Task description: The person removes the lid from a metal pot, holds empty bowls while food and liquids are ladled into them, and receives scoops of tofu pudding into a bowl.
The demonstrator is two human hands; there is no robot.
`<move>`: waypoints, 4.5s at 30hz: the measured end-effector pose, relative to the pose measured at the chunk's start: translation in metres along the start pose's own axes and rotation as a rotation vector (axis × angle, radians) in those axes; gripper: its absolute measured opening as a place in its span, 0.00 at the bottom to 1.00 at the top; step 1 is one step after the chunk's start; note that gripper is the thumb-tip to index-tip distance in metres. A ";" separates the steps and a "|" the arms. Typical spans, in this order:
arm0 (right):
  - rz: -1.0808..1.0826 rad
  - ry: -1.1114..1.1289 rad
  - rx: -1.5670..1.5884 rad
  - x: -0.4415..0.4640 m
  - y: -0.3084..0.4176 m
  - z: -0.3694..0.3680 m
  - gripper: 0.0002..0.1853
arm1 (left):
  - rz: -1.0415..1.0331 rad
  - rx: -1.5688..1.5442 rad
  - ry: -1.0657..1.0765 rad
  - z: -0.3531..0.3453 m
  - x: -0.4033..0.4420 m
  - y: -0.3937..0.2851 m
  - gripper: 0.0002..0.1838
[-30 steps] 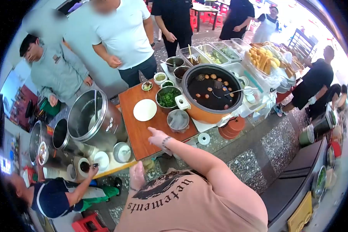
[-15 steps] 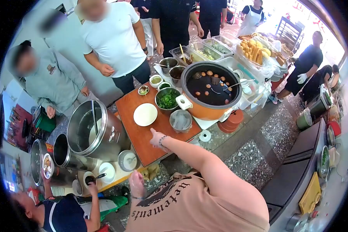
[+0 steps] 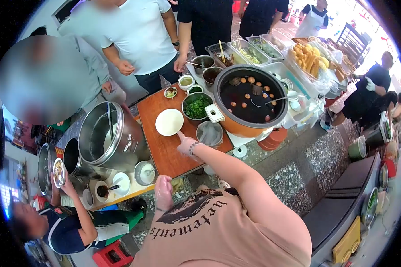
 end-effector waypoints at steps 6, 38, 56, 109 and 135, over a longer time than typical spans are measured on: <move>0.117 -0.043 -0.166 -0.028 0.009 0.030 0.44 | -0.214 0.292 -0.041 -0.010 0.014 0.007 0.13; 0.517 -0.046 -0.911 -0.063 0.262 0.013 0.11 | 0.127 0.969 -0.539 0.343 -0.251 0.119 0.17; 1.110 0.192 -0.476 -0.224 0.279 -0.072 0.11 | 0.602 0.738 -0.696 0.456 -0.260 0.107 0.18; 0.839 0.808 0.293 -0.196 0.242 -0.199 0.16 | 0.164 -0.084 -0.969 0.600 -0.288 0.164 0.37; 0.680 0.188 -0.707 -0.093 0.446 -0.503 0.17 | 0.183 0.024 0.098 0.630 -0.313 -0.053 0.31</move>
Point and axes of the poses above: each hand's wrist, its own x-axis towards the middle knuckle, its own z-axis out of the back of the hand, y = z × x, the point moved 5 cm from there along x, towards the middle knuckle, and after that the axes turned 11 degrees about -x, right-handed, at the moved point
